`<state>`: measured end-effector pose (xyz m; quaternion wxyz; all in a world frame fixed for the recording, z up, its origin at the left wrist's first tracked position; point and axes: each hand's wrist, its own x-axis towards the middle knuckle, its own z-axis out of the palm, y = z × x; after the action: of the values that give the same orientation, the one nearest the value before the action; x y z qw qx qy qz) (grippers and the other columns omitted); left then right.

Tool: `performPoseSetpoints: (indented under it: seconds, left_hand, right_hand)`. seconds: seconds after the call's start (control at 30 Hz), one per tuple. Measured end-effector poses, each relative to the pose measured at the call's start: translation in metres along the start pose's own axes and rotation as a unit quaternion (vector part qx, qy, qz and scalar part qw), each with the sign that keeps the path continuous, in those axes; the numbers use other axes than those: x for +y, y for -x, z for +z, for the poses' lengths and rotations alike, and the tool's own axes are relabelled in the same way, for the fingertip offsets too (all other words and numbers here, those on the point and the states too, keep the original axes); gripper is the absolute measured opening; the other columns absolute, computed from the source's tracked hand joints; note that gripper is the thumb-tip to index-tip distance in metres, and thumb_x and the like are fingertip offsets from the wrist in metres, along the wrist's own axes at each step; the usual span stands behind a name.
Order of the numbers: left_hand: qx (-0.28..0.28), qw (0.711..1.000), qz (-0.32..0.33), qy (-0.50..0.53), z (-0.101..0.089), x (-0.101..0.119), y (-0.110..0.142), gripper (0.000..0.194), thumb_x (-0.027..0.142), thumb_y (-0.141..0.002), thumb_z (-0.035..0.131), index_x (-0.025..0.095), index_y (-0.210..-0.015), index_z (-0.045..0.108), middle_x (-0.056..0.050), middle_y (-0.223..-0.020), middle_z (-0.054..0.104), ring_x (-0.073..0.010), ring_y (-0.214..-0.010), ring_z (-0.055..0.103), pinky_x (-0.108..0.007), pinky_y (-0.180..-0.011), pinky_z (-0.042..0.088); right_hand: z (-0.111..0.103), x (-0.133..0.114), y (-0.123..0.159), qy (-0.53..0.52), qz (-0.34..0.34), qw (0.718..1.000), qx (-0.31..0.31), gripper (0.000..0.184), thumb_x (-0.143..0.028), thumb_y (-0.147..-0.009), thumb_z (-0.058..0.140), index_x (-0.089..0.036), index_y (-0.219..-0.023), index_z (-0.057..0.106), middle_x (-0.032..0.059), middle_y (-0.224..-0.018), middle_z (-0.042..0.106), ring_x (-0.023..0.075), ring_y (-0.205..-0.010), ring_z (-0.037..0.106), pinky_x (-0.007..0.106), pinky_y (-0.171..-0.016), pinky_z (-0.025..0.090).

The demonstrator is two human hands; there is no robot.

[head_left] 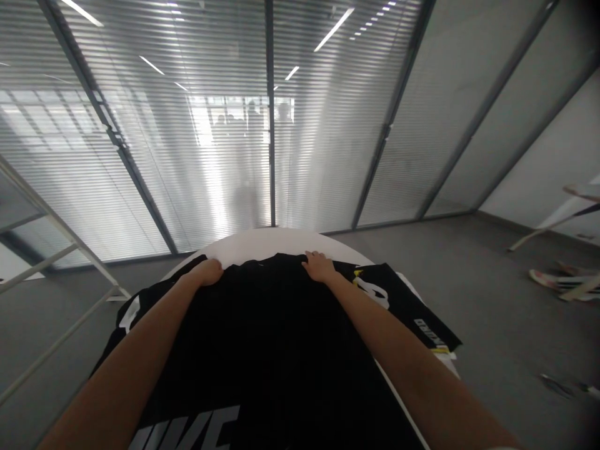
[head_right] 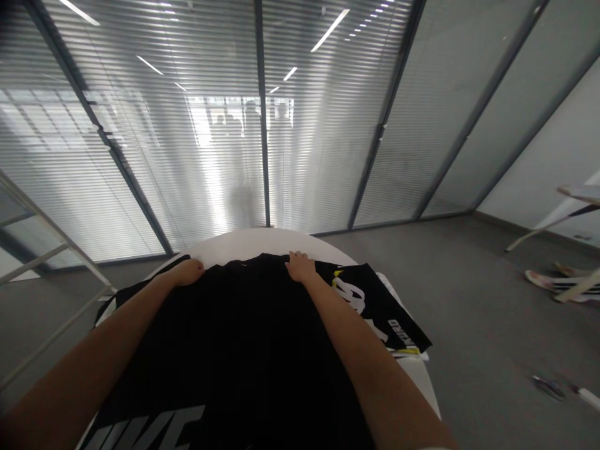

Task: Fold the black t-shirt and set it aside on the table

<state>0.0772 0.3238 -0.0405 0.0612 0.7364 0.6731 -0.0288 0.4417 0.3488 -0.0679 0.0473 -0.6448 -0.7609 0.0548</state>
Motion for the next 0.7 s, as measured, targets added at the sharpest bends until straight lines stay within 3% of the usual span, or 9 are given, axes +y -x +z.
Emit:
performPoseSetpoints:
  seconds: [0.1, 0.2, 0.3, 0.43, 0.57, 0.7]
  left_hand:
    - [0.011, 1.0, 0.011, 0.013, -0.006, 0.002, -0.009, 0.031, 0.02, -0.094, 0.04, 0.006, -0.095, 0.067, -0.017, -0.104, 0.07, -0.0241, -0.101, 0.065, -0.032, -0.091, 0.045]
    - [0.038, 0.999, 0.0, 0.027, -0.019, -0.002, -0.017, 0.033, 0.019, -0.099, 0.032, 0.001, -0.104, 0.06, -0.017, -0.105, 0.067, -0.0214, -0.099, 0.064, -0.031, -0.088, 0.045]
    - [0.074, 0.996, -0.018, 0.038, -0.033, -0.005, -0.022, 0.04, 0.021, -0.103, 0.02, -0.003, -0.111, 0.05, -0.019, -0.109, 0.064, -0.0208, -0.099, 0.062, -0.031, -0.086, 0.044]
    - [0.142, 0.988, -0.046, 0.046, -0.039, -0.002, -0.025, 0.05, 0.033, -0.105, 0.011, -0.006, -0.122, 0.038, -0.024, -0.117, 0.059, -0.0284, -0.112, 0.055, -0.041, -0.089, 0.04]
    - [0.156, 0.983, -0.096, 0.023, -0.02, 0.002, -0.029, 0.048, 0.041, -0.099, 0.035, 0.004, -0.127, 0.045, -0.029, -0.128, 0.054, -0.0412, -0.125, 0.047, -0.054, -0.098, 0.036]
    - [0.087, 0.993, -0.081, -0.024, 0.016, -0.008, -0.024, 0.058, 0.051, -0.096, 0.031, 0.015, -0.14, 0.046, -0.024, -0.138, 0.052, -0.0423, -0.129, 0.045, -0.06, -0.101, 0.034]
  right_hand:
    - [0.005, 0.013, -0.016, -0.008, 0.023, 1.0, -0.013, 0.047, -0.041, -0.093, 0.049, -0.013, -0.131, 0.055, 0.0212, -0.134, 0.055, 0.0363, -0.124, 0.049, 0.054, -0.1, 0.035]
    - [-0.001, 0.025, -0.034, -0.026, 0.036, 0.999, -0.03, 0.039, -0.039, -0.087, 0.056, -0.018, -0.118, 0.065, 0.0151, -0.126, 0.062, 0.0337, -0.116, 0.056, 0.055, -0.099, 0.035]
    - [-0.01, 0.031, -0.049, -0.041, 0.053, 0.998, -0.013, 0.039, -0.042, -0.09, 0.051, -0.021, -0.121, 0.062, 0.0123, -0.129, 0.061, 0.0324, -0.118, 0.054, 0.053, -0.099, 0.035]
    - [-0.013, 0.027, -0.052, -0.043, 0.085, 0.993, 0.066, 0.042, -0.042, -0.098, 0.037, -0.019, -0.129, 0.053, 0.016, -0.132, 0.056, 0.0322, -0.122, 0.05, 0.049, -0.099, 0.036]
    - [0.0, 0.018, -0.035, -0.001, 0.093, 0.987, 0.131, 0.045, -0.034, -0.096, 0.041, -0.014, -0.136, 0.046, 0.0218, -0.135, 0.051, 0.035, -0.125, 0.045, 0.051, -0.106, 0.027]
    - [0.021, 0.005, -0.008, 0.018, -0.015, 0.991, 0.128, 0.052, -0.039, -0.098, 0.038, -0.019, -0.146, 0.037, 0.0174, -0.148, 0.042, 0.0322, -0.136, 0.034, 0.053, -0.114, 0.014]
